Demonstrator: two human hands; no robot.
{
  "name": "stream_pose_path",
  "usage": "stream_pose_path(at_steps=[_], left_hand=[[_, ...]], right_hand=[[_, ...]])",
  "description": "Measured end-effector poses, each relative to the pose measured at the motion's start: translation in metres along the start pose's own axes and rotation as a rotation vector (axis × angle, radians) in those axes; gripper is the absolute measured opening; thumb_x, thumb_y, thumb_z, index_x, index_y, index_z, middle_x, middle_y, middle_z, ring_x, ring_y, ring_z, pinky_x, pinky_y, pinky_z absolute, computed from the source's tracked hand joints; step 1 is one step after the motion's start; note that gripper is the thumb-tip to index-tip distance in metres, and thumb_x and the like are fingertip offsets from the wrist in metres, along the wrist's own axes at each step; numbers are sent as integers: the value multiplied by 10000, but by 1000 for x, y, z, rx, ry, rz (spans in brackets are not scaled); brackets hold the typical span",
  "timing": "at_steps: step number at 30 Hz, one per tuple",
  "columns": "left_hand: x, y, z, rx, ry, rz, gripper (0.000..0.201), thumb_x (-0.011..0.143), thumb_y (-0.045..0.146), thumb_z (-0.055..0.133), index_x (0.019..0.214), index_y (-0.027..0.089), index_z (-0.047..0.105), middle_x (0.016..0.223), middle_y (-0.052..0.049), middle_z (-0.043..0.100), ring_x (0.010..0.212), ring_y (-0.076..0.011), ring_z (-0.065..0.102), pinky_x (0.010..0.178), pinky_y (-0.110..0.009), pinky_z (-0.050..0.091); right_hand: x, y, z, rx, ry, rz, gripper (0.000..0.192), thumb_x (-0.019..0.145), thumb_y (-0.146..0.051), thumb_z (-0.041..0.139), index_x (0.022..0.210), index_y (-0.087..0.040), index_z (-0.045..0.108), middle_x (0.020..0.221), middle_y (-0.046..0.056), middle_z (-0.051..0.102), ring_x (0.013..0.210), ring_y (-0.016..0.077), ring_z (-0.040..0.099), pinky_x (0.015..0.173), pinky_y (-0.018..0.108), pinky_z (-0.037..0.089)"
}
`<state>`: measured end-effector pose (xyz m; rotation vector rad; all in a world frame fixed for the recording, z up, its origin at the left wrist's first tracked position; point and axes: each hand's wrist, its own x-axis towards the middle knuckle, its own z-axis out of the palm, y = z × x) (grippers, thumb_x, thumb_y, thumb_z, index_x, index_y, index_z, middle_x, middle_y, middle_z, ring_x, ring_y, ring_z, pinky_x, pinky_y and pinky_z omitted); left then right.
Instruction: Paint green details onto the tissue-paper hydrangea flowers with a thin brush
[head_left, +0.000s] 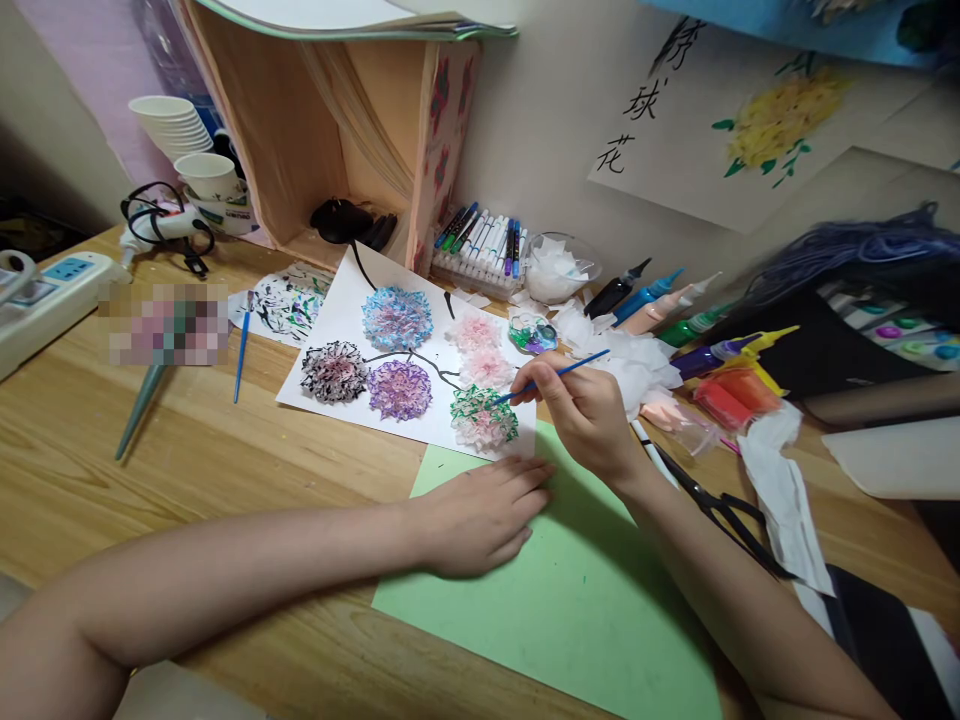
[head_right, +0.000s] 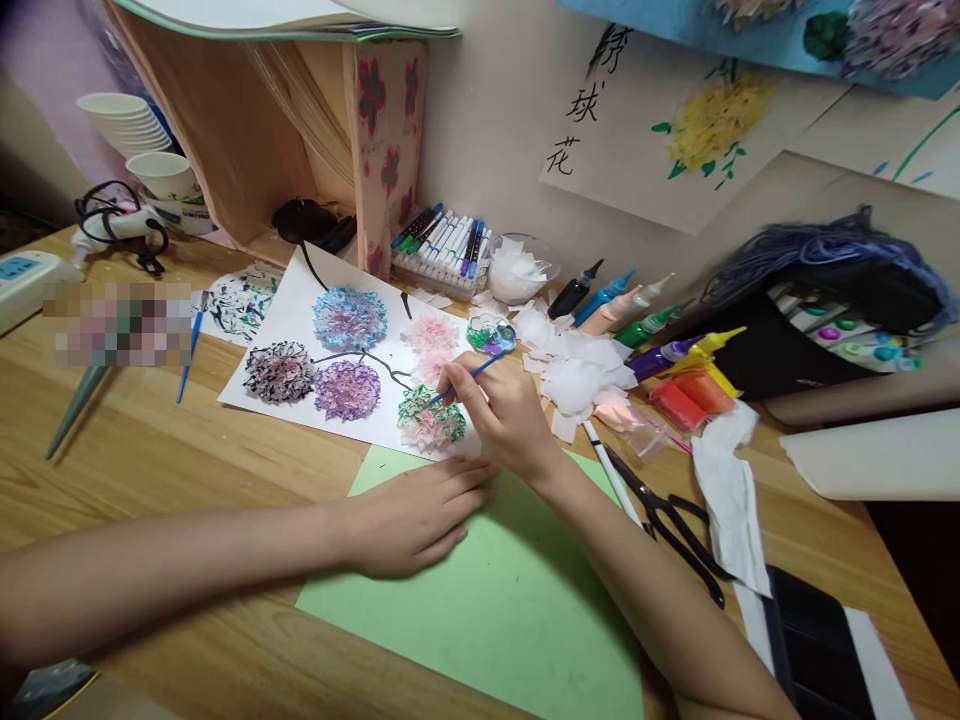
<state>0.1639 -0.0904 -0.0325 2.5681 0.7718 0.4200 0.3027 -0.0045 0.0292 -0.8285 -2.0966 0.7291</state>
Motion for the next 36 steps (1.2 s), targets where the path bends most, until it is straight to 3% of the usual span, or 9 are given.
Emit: stream_pose_path(at_steps=[4,9,14,19,24,29,36], left_hand=[[0,0,0,5,-13,-2,443,958,258,361,1317,16,456,1454,-192,381,1378,-268,296,1158,-360,202],[0,-1,0,16,-14,2,439,959,259,360,1315,21,458,1447,-194,390,1382,-265,290,1157,-366,205],[1,0,0,17,-4,0,432,954,256,369,1308,26,464,1446,-183,398,1371,-260,312,1151,-361,224],[1,0,0,17,-2,9,434,954,254,371,1303,19,474,1420,-190,426,1368,-263,314,1160,-362,195],[1,-1,1,6,10,12,437,949,245,382,1306,8,468,1430,-203,408,1373,-267,305,1159,-357,196],[2,-1,1,-21,11,-2,417,941,249,397,1280,23,491,1409,-203,428,1356,-263,334,1157,-362,206],[1,-1,0,7,-1,0,430,946,258,376,1294,26,480,1418,-186,418,1365,-259,312,1166,-345,169]], right_hand=[[0,-1,-1,30,57,4,357,971,-307,384,725,-171,605,685,5,627,592,86,615,563,213,461],[1,-2,-1,-45,-45,-53,355,967,-301,389,714,-171,602,653,6,637,603,98,616,589,221,469],[1,-5,-4,-41,25,-36,360,969,-303,382,718,-174,606,660,5,635,587,95,614,577,224,461],[1,-6,-3,-98,-73,-116,361,967,-284,374,713,-176,608,651,13,647,605,111,616,586,233,464],[1,-5,-4,-66,-9,-82,360,971,-282,365,723,-175,602,655,12,646,599,107,617,594,233,467],[-1,-6,0,-102,-68,-218,310,959,-236,383,749,-174,602,663,22,648,626,121,614,587,236,463],[-2,-8,-4,-122,0,-303,282,956,-231,378,802,-187,611,692,46,666,667,151,623,624,278,475]])
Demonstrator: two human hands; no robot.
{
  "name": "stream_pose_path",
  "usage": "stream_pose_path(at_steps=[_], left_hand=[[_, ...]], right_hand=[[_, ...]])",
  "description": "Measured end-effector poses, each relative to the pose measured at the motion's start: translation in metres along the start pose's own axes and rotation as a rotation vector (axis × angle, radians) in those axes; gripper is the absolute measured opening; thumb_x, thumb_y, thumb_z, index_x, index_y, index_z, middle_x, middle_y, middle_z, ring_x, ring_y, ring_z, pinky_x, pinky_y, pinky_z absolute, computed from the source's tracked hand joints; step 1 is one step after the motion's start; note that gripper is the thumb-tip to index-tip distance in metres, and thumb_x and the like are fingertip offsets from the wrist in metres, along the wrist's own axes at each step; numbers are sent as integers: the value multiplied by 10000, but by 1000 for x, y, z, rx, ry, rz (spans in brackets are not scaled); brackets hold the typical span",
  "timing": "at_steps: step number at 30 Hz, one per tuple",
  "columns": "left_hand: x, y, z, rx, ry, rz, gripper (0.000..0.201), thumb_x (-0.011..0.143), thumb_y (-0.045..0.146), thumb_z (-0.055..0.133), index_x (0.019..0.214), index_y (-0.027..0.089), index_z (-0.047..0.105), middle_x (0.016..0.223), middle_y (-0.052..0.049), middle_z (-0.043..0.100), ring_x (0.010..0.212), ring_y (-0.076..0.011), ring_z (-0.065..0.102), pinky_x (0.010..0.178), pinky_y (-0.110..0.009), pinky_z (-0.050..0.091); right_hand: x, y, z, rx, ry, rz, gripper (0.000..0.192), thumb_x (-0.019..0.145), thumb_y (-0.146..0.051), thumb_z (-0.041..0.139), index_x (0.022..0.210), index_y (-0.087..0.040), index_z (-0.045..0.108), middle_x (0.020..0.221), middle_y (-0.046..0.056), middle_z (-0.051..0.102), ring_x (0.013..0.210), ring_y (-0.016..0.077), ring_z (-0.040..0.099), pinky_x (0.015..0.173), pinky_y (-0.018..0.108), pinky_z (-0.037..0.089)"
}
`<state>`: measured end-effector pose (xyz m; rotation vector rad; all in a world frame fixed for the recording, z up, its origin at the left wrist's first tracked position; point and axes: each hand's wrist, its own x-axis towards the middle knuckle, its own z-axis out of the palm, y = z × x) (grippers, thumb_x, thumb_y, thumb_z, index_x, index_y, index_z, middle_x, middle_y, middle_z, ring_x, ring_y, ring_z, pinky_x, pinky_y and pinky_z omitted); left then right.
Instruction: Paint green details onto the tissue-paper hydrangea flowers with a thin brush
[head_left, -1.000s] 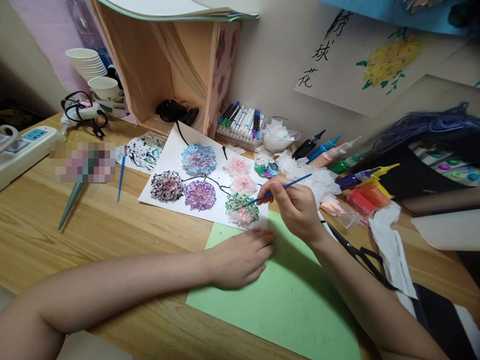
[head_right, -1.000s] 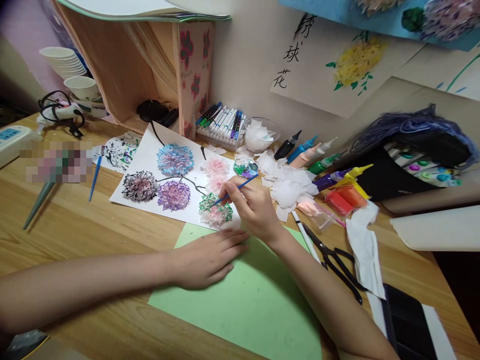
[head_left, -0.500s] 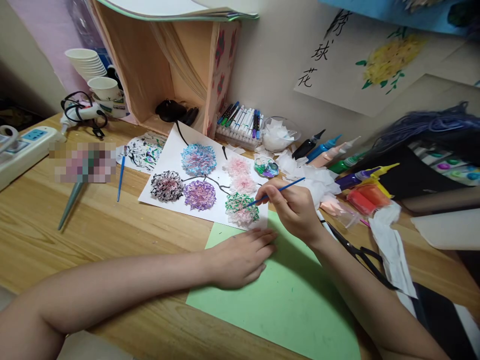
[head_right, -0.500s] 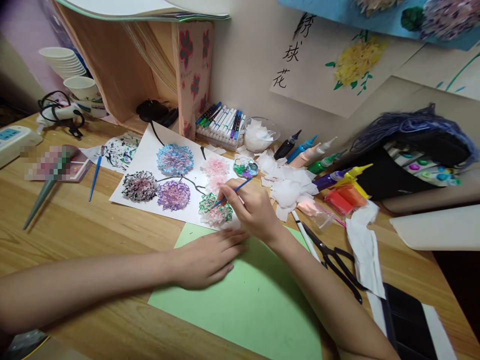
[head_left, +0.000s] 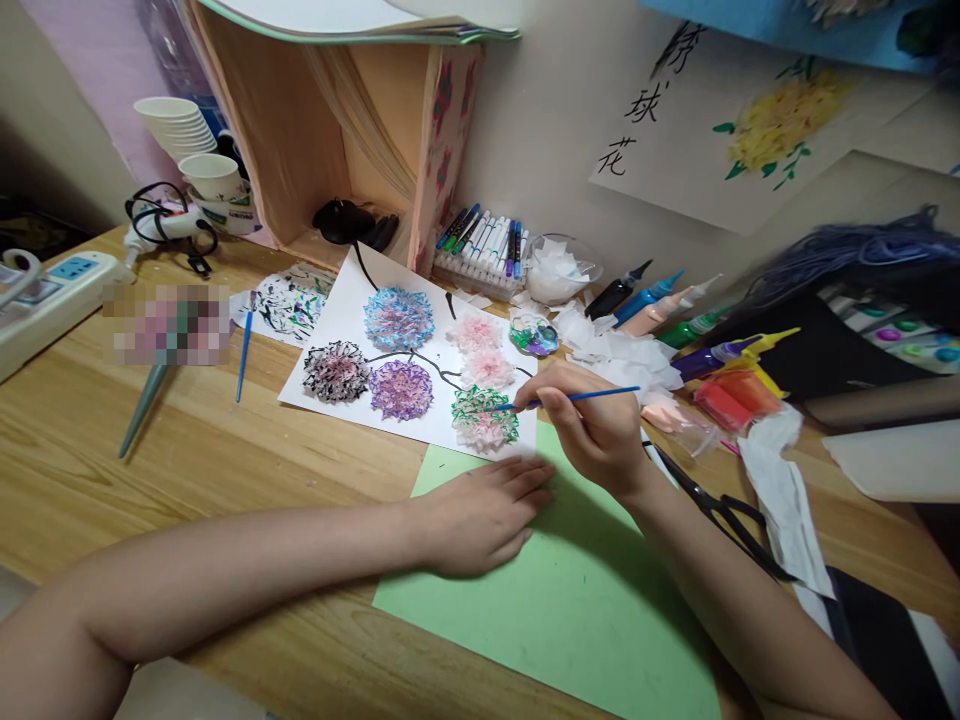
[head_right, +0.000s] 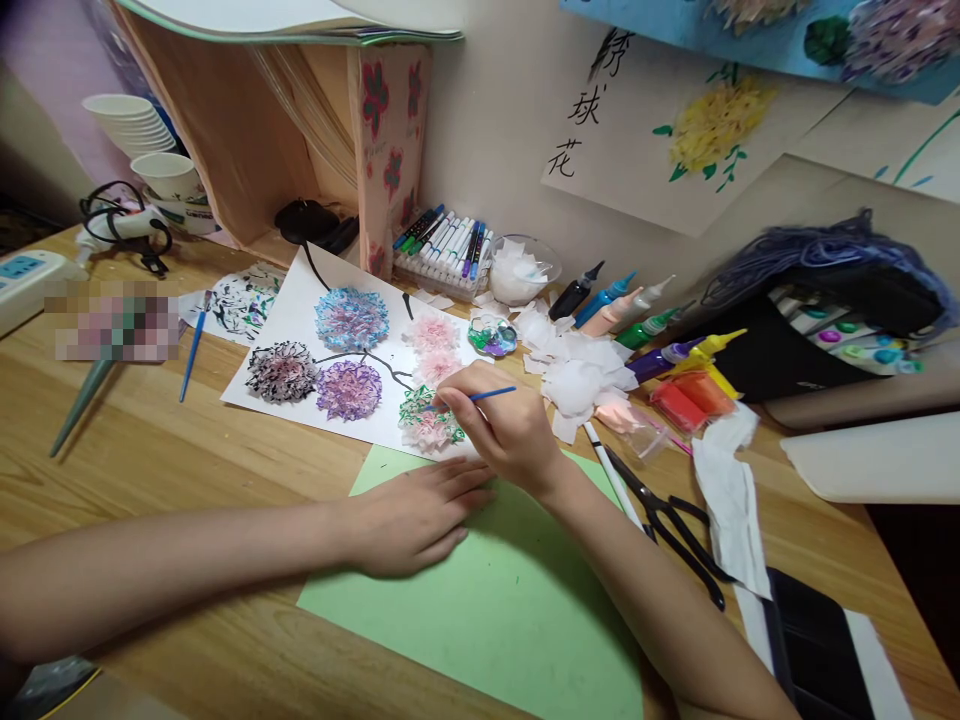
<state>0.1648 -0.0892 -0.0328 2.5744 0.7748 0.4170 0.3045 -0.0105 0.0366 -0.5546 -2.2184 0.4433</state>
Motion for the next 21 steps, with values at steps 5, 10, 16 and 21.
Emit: stream_pose_path(at_steps=[5,10,16,21], left_hand=[[-1,1,0,6,-5,-21,433,948,267,372,1313,51,459,1426,-159,416,1365,-253,312,1165,-350,177],[-1,2,-1,-5,4,-26,414,943,267,379,1289,63,478,1414,-163,426,1359,-255,324,1153,-355,215],[-1,0,2,-42,-12,-17,444,946,257,377,1328,40,441,1448,-177,391,1378,-251,294,1168,-362,184],[-1,1,-1,-56,-22,-23,450,957,262,343,1339,38,426,1475,-183,351,1391,-251,272,1162,-372,202]], right_hand=[[1,-1,0,8,-97,-41,300,962,-256,375,790,-178,608,664,49,651,637,142,604,605,263,474],[2,0,4,-36,-87,-80,274,952,-232,398,779,-171,602,654,54,641,629,146,590,609,268,472],[0,-4,-2,8,-40,-59,314,964,-267,361,784,-191,606,652,48,640,627,155,586,602,295,464],[-2,9,-4,42,146,77,296,959,-279,392,798,-194,625,635,23,596,586,140,544,598,293,424]])
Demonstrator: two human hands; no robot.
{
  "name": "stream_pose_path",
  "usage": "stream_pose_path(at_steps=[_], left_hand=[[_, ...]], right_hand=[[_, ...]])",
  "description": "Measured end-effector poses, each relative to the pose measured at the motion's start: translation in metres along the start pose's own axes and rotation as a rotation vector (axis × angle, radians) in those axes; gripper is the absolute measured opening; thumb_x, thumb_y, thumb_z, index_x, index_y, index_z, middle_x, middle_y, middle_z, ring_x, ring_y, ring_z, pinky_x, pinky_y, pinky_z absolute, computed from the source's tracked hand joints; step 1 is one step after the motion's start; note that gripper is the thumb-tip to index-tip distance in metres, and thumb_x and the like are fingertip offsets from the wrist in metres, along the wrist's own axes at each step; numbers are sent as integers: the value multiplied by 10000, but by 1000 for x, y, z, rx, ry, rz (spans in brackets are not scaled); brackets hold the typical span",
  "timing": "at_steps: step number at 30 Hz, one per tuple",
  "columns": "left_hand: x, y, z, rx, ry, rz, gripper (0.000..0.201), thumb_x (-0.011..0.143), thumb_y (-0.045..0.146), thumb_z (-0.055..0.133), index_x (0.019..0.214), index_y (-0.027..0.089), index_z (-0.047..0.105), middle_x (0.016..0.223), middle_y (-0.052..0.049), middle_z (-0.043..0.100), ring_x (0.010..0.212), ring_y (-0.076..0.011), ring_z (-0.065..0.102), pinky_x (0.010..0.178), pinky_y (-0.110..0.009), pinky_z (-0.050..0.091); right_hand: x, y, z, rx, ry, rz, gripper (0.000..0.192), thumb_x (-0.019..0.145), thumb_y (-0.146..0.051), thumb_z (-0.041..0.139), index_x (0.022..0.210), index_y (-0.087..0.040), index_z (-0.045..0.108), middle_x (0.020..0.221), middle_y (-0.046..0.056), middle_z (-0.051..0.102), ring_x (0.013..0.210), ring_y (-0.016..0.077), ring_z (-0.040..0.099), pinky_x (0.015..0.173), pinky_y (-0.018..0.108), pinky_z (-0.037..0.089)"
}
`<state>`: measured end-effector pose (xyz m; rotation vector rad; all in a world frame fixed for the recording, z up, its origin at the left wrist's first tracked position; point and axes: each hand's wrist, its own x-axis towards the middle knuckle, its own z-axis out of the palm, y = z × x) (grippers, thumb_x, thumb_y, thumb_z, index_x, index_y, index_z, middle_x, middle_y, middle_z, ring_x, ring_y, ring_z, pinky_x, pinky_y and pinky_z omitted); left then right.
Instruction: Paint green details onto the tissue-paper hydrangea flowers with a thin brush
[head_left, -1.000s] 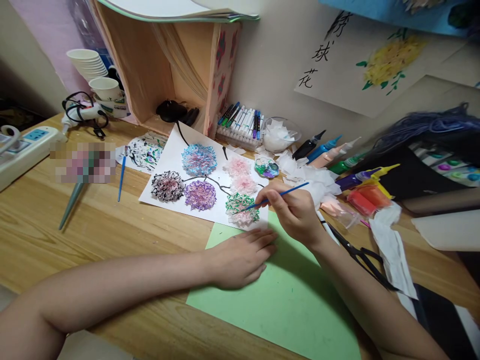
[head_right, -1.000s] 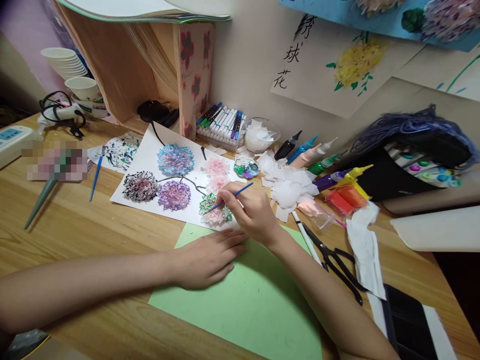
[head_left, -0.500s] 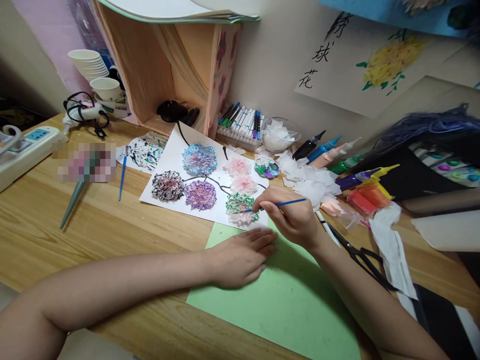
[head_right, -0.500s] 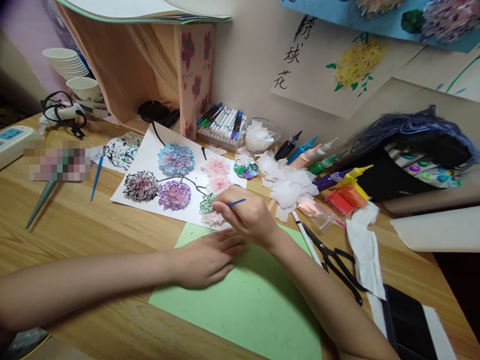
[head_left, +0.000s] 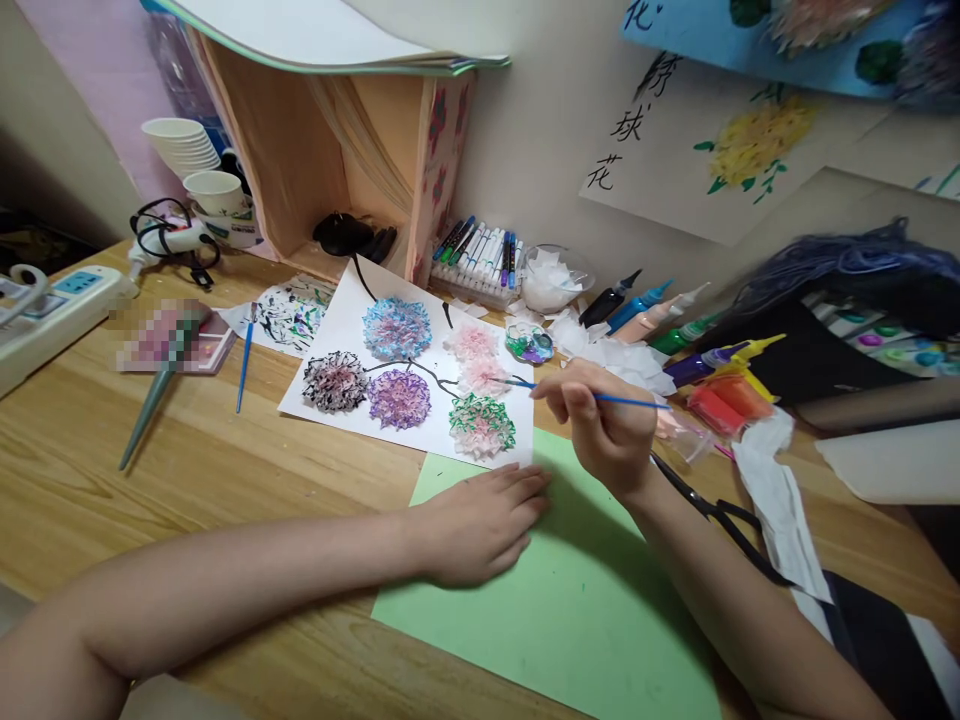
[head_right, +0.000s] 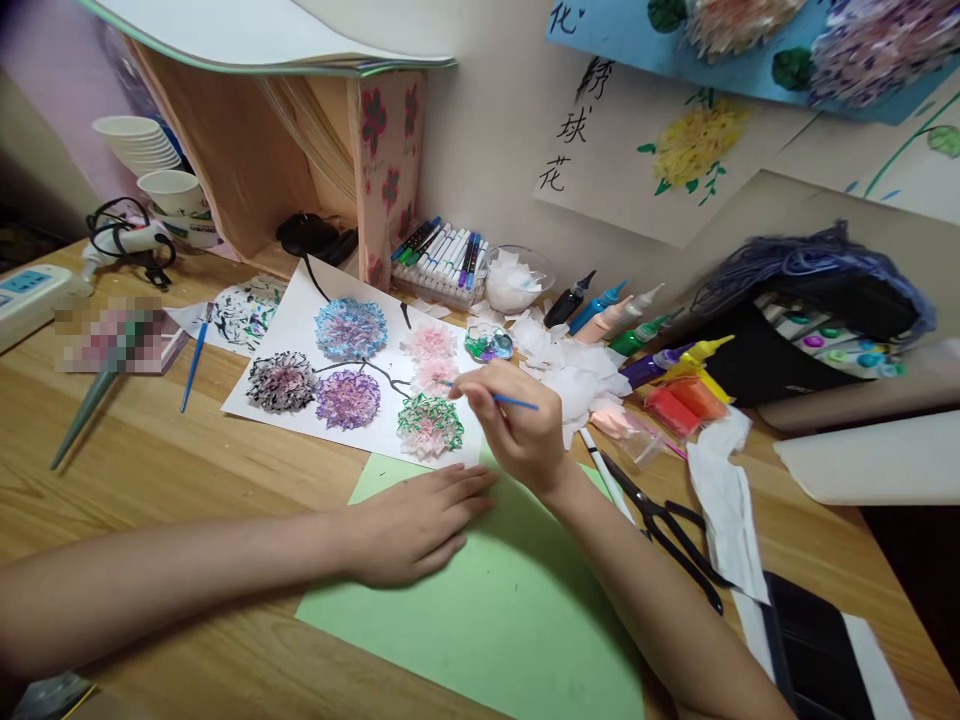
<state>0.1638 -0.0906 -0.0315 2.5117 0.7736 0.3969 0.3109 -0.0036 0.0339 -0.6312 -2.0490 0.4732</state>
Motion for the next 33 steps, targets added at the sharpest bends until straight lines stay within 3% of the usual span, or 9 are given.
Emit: stream_pose_path(at_steps=[4,12,26,33], left_hand=[[-2,0,0,-10,8,-5,458,950,252,346,1363,60,396,1489,-179,329,1396,-254,263,1152,-395,232],[-4,1,-3,-15,3,-16,452,956,258,342,1367,76,388,1500,-166,315,1400,-241,256,1161,-377,214],[-5,2,-7,-45,-28,-52,466,965,263,325,1410,124,334,1523,-135,279,1410,-238,227,1164,-407,216],[-4,4,-8,-15,-23,-43,462,963,256,329,1401,111,348,1514,-138,298,1406,-234,242,1166,-386,210]], right_hand=[[5,28,-5,-150,145,199,344,969,-340,370,770,-198,613,620,4,512,617,140,513,629,286,393],[4,69,-7,-160,145,357,396,959,-427,367,734,-178,578,627,-5,521,619,133,520,637,267,386],[5,86,-5,82,227,491,502,897,-569,392,711,-158,611,605,14,568,587,144,549,591,270,428],[5,87,-7,37,252,466,489,905,-550,397,710,-157,612,609,14,569,595,140,554,588,271,425]])
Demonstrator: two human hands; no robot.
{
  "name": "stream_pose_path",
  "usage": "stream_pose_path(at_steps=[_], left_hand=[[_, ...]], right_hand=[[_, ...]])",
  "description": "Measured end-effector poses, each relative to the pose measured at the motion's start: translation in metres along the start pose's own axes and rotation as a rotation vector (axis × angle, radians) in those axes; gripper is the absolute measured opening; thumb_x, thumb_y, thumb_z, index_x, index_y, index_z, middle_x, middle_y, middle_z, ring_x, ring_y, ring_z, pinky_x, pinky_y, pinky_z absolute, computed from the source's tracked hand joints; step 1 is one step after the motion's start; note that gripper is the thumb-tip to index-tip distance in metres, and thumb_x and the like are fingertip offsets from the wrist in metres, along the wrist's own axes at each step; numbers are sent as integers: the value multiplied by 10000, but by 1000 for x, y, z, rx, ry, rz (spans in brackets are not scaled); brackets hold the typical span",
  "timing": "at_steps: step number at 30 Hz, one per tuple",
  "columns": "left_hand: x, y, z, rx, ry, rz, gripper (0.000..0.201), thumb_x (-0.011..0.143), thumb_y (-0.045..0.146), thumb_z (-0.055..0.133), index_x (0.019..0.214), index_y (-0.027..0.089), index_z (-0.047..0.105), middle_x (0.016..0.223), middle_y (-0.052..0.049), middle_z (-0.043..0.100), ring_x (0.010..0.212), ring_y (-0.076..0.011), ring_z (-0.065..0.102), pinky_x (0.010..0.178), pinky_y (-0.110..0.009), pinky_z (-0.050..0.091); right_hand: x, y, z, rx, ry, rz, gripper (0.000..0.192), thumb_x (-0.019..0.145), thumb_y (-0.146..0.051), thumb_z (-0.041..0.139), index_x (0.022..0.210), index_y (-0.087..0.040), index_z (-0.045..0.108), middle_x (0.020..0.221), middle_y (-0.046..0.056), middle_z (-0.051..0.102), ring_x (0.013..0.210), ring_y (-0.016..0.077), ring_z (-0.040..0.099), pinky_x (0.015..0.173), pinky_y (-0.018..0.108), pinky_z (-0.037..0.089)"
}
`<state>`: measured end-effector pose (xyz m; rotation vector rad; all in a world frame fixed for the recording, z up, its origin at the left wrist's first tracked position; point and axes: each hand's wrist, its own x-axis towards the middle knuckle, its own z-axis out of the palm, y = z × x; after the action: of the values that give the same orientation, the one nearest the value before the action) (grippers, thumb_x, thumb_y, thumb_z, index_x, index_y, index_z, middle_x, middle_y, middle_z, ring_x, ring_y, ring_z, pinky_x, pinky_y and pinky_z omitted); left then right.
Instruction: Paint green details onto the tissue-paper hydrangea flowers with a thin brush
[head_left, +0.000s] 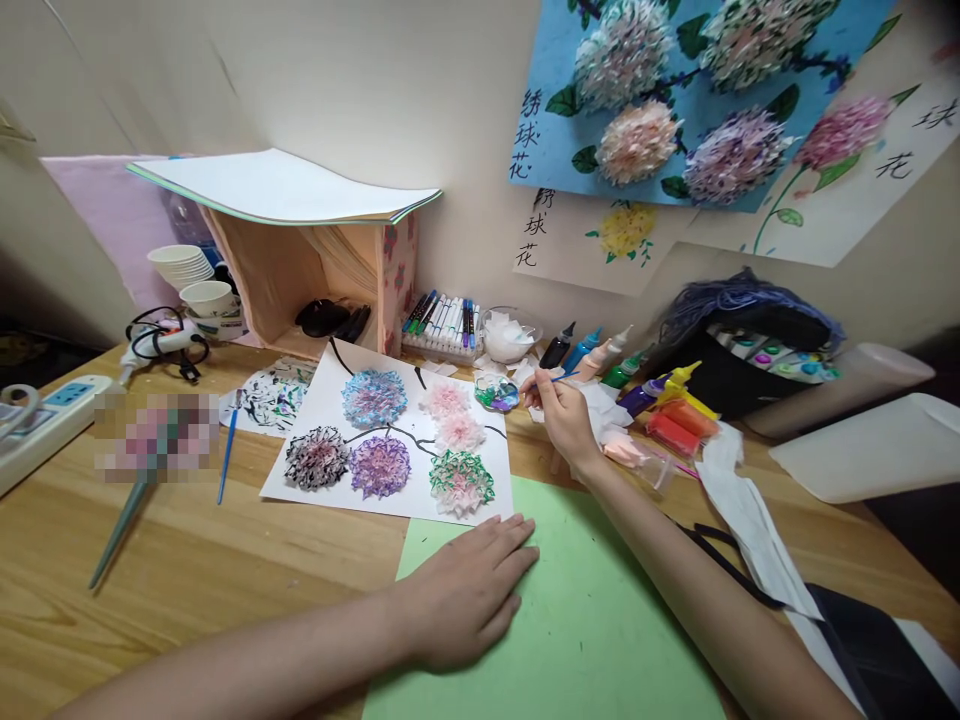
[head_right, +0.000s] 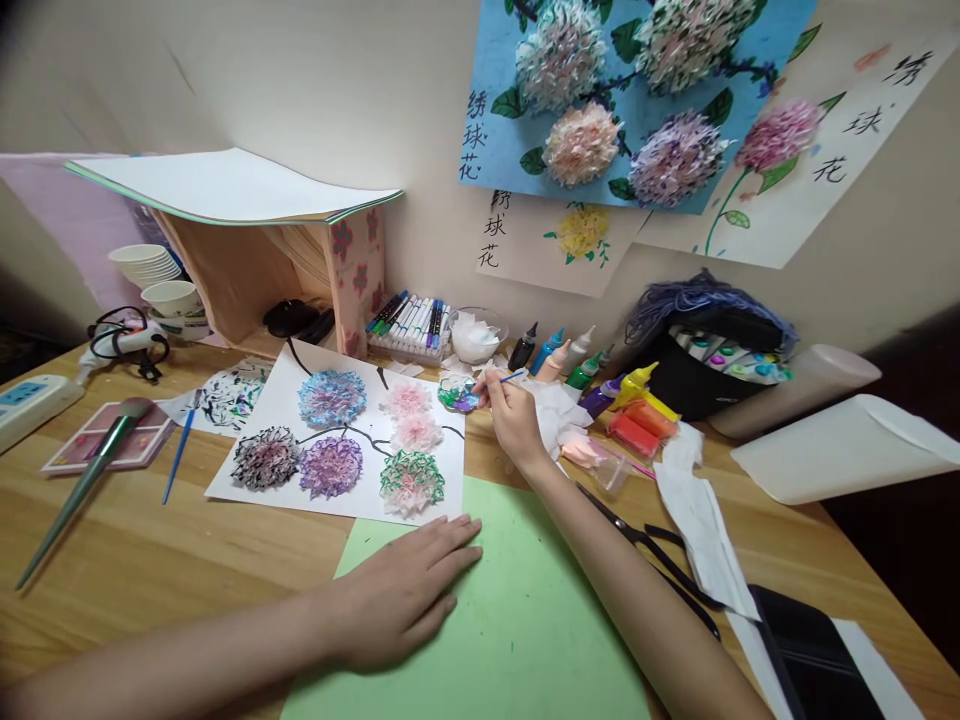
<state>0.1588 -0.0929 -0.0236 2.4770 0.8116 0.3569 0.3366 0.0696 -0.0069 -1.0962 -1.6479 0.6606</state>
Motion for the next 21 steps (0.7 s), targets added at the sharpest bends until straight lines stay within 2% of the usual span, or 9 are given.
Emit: stream_pose_path(at_steps=[6,10,12,15,18,21], left_hand=[[2,-2,2,20,5,18,458,959,260,327,1375,74,383,1502,-164,310,1397,-239,262,1166,-367,197],[1,-3,5,29,35,33,455,954,259,348,1373,84,381,1494,-166,325,1394,-244,268,1158,-390,216],[1,-3,6,39,45,38,450,951,258,352,1363,81,390,1483,-171,341,1388,-252,279,1151,-399,234],[3,-3,6,51,50,49,437,942,251,365,1331,60,424,1456,-186,376,1366,-261,320,1139,-384,256],[4,-3,6,48,55,66,431,941,249,372,1315,45,432,1435,-197,402,1355,-255,338,1135,-369,261],[5,-4,7,34,49,73,415,950,253,364,1303,48,437,1426,-200,413,1361,-246,329,1134,-373,258]], right_hand=[[-10,-36,-13,38,105,-93,347,946,-442,392,833,-183,594,639,-11,558,600,125,557,593,258,434],[-40,-59,-18,241,46,-48,260,950,-355,420,834,-196,590,674,-10,568,633,126,567,611,263,443],[-61,-59,-16,327,-12,3,263,951,-331,417,813,-192,592,702,0,578,648,129,571,611,267,447],[-93,-48,-9,398,-65,0,269,955,-301,391,807,-193,588,710,12,584,657,145,577,610,290,456],[-113,-37,-3,390,-79,-86,264,952,-273,372,803,-198,576,727,22,585,684,166,590,623,318,454],[-120,-33,0,325,-107,-221,268,949,-234,348,800,-203,569,717,22,588,689,170,590,644,330,447]])
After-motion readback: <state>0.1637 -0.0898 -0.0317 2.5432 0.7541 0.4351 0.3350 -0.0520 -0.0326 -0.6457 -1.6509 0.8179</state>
